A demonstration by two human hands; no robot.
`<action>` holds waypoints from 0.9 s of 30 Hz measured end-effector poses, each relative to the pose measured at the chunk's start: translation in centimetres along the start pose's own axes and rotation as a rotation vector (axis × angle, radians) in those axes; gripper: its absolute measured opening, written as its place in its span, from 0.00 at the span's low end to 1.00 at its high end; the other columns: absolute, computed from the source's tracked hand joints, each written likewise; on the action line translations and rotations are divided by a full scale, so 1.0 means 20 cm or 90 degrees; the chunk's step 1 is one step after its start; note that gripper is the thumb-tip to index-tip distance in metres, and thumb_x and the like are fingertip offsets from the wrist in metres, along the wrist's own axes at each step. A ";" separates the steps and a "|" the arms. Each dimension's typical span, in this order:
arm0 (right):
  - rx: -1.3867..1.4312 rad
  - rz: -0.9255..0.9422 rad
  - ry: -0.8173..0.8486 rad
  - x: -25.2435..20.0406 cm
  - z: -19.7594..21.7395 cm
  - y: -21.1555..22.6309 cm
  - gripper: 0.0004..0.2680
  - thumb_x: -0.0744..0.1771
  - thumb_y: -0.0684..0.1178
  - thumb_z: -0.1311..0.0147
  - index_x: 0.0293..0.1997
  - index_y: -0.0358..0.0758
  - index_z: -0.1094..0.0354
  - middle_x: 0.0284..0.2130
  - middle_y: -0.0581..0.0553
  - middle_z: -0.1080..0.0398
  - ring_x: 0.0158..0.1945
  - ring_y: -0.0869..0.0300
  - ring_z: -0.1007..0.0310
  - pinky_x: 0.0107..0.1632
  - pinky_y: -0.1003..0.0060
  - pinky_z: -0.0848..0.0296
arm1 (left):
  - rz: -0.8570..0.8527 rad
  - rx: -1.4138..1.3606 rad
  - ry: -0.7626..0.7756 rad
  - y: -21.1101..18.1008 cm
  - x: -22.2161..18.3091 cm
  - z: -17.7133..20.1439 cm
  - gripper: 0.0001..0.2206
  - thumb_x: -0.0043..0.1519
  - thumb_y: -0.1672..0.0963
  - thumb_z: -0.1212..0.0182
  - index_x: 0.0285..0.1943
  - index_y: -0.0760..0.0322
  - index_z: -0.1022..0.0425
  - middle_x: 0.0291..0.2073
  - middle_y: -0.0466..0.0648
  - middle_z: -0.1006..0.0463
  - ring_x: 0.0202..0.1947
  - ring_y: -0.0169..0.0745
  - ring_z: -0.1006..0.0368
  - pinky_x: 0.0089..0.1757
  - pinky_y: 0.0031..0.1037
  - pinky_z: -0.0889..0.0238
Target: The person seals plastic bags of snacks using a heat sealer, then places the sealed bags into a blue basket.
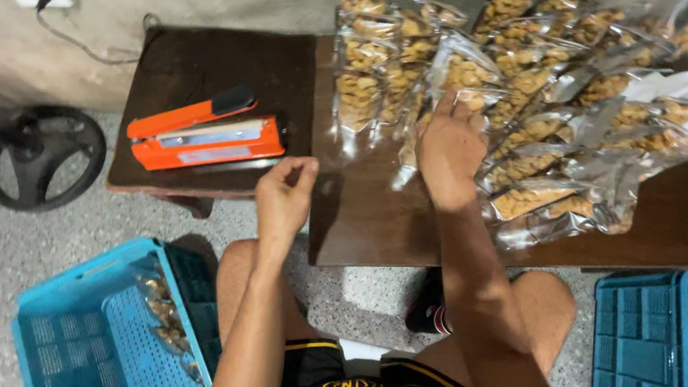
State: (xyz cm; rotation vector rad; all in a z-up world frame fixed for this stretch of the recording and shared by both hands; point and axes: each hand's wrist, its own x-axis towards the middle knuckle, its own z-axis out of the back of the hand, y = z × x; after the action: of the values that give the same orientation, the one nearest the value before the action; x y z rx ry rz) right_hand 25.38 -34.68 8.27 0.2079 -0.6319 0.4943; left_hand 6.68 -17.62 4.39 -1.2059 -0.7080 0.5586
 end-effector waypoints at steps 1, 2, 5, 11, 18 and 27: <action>-0.001 -0.036 0.098 0.01 -0.09 -0.05 0.19 0.65 0.55 0.44 0.56 0.29 0.30 0.36 0.33 0.23 0.37 0.41 0.22 0.33 0.46 0.25 | -0.003 0.006 0.023 -0.01 0.02 -0.04 0.08 0.64 0.56 0.35 0.44 0.68 0.17 0.32 0.47 0.16 0.33 0.29 0.24 0.39 0.22 0.31; 0.001 -0.067 0.201 -0.01 -0.17 -0.08 0.17 0.68 0.54 0.46 0.57 0.30 0.30 0.31 0.34 0.22 0.34 0.41 0.21 0.31 0.44 0.25 | 0.001 0.015 0.040 -0.01 0.03 -0.07 0.08 0.64 0.56 0.35 0.44 0.68 0.18 0.32 0.47 0.16 0.33 0.29 0.24 0.38 0.22 0.31; -0.032 -0.055 0.203 -0.08 -0.30 -0.14 0.09 0.69 0.46 0.50 0.52 0.37 0.26 0.30 0.37 0.22 0.33 0.43 0.20 0.34 0.44 0.24 | 0.006 -0.016 0.078 0.02 0.05 -0.11 0.08 0.64 0.56 0.35 0.44 0.69 0.18 0.33 0.46 0.15 0.35 0.29 0.22 0.40 0.21 0.31; 0.066 0.026 0.337 -0.05 0.12 -0.01 0.10 0.65 0.48 0.48 0.49 0.49 0.23 0.35 0.36 0.21 0.41 0.43 0.20 0.41 0.47 0.23 | -0.087 0.010 0.166 0.08 0.15 0.00 0.20 0.61 0.54 0.30 0.59 0.69 0.23 0.50 0.54 0.19 0.52 0.40 0.24 0.53 0.28 0.33; 0.518 0.195 0.417 0.16 0.28 0.31 0.10 0.69 0.49 0.48 0.54 0.47 0.25 0.45 0.40 0.21 0.47 0.46 0.21 0.50 0.51 0.25 | -0.024 -0.037 0.451 0.28 0.23 0.27 0.39 0.56 0.55 0.24 0.75 0.71 0.41 0.67 0.55 0.30 0.67 0.45 0.35 0.64 0.33 0.44; 0.365 0.228 0.507 0.17 -0.18 0.79 0.15 0.67 0.47 0.49 0.63 0.49 0.30 0.53 0.38 0.27 0.56 0.44 0.27 0.55 0.49 0.29 | 0.242 -0.455 0.349 0.50 0.10 0.47 0.33 0.61 0.54 0.36 0.76 0.65 0.43 0.61 0.49 0.25 0.58 0.38 0.27 0.56 0.29 0.33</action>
State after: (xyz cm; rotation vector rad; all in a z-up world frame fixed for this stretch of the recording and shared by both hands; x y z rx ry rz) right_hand 21.69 -18.45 8.07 0.4113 0.2761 1.0293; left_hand 0.82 -7.37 -3.02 -2.0839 -0.1903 0.2484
